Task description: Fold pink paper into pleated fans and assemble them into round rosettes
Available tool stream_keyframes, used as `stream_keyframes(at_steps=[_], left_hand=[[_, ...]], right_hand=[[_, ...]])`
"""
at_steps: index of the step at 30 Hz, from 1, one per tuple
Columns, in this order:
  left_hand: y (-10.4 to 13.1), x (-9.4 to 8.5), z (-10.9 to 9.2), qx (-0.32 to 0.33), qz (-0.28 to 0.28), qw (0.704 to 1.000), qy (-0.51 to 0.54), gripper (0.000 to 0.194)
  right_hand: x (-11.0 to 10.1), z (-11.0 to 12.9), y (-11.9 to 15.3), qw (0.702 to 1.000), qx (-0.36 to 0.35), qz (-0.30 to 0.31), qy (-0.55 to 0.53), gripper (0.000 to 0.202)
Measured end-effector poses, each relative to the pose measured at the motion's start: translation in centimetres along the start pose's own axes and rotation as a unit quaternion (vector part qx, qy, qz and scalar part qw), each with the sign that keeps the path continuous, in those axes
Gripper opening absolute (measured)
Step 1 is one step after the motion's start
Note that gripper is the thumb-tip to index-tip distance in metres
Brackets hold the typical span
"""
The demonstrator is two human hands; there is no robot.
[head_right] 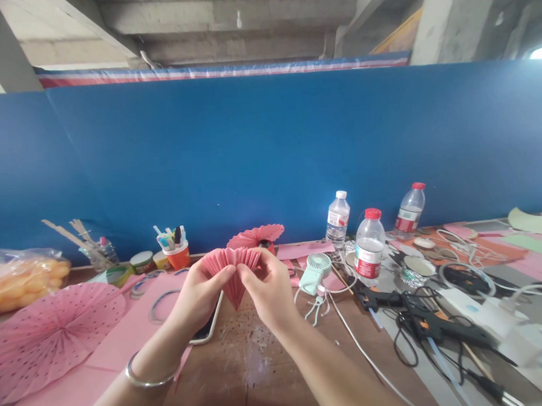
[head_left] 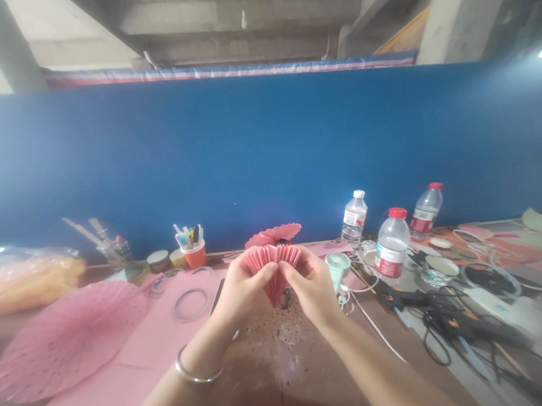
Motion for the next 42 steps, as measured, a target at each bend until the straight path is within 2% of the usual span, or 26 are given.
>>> stream_keyframes(at_steps=[4,9,14,23,28,30,34,39,42], left_hand=[[0.09,0.35,0.01,-0.017,0.024,0.995,0.091,0.014],[-0.01,-0.08,0.13,-0.017,0.012,0.997,0.076,0.015],[-0.04,-0.06,0.41,-0.027,0.015,0.991,0.133,0.010],[0.05,0.49,0.33,-0.064,-0.002,0.977,0.205,0.013],[0.05,0.55,0.27,-0.072,-0.018,0.976,0.206,0.012],[0.06,0.62,0.25,-0.074,-0.017,0.975,0.207,0.011],[0.17,0.72,0.41,-0.088,-0.022,0.973,0.214,0.013],[0.31,0.71,0.83,-0.114,-0.045,0.967,0.224,0.015],[0.26,0.83,0.86,-0.109,-0.048,0.962,0.248,0.015]], right_hand=[[0.06,-0.20,-0.04,1.000,-0.003,0.001,-0.005,0.008],[0.29,-0.25,0.04,1.000,-0.006,0.005,-0.013,0.005],[0.26,-0.18,0.15,1.000,0.002,-0.009,-0.029,0.003],[0.20,-0.26,0.06,0.995,0.005,0.008,-0.104,0.003],[0.30,-0.59,0.04,0.992,0.048,0.016,-0.114,0.018],[0.31,-0.58,-0.02,0.993,0.053,0.017,-0.108,0.018],[0.22,-0.27,-0.16,0.995,0.032,0.012,-0.089,0.002],[0.27,-0.34,-0.04,0.994,0.009,0.012,-0.105,0.005],[0.29,-0.65,0.12,0.993,0.007,0.009,-0.115,0.004]])
Point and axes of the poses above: each hand's wrist, its own y-axis away from the middle knuckle, its own x-axis out of the palm, z = x × y, the point moved 4 cm from there along -y, towards the middle knuckle, and after that the axes turned 7 degrees about y, right-handed, at the moved point
